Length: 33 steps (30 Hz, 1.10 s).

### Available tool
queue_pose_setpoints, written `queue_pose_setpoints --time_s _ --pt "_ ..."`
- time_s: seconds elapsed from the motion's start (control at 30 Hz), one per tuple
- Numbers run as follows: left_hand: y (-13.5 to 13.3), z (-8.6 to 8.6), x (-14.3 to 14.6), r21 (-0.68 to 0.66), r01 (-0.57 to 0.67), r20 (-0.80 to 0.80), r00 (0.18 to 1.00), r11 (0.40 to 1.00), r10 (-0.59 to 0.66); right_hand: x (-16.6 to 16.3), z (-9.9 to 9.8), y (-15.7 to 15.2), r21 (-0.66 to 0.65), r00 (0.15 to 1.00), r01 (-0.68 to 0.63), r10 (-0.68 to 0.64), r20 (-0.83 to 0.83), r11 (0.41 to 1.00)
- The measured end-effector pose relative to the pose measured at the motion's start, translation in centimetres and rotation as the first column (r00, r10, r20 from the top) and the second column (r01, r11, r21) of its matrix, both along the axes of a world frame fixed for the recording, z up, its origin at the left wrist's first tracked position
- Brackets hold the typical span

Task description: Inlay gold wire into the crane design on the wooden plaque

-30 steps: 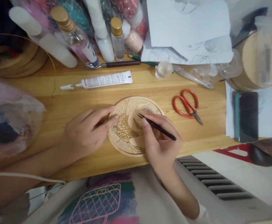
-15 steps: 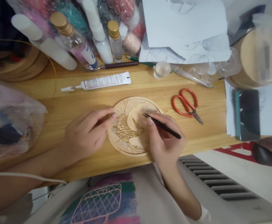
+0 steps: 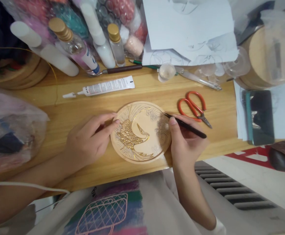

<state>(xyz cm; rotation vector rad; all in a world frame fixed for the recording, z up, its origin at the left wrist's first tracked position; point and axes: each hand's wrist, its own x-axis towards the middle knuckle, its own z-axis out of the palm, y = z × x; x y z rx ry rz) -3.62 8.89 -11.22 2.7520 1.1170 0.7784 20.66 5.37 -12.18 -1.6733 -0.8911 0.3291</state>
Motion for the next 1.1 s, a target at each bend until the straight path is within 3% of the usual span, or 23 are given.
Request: queue_pose_setpoints --time_s 0.77,1.1 --pt "0.11 0.27 0.12 0.082 -0.026 -0.012 1.0 0.996 0.027 -0.15 0.01 0.05 -0.01 1.0 -0.008 0.008 0.029 1.0" --pt "0.03 0.27 -0.05 0.034 -0.006 -0.008 1.0 0.999 0.006 -0.13 -0.05 0.1 0.041 0.998 -0.057 0.056 0.032 0.998"
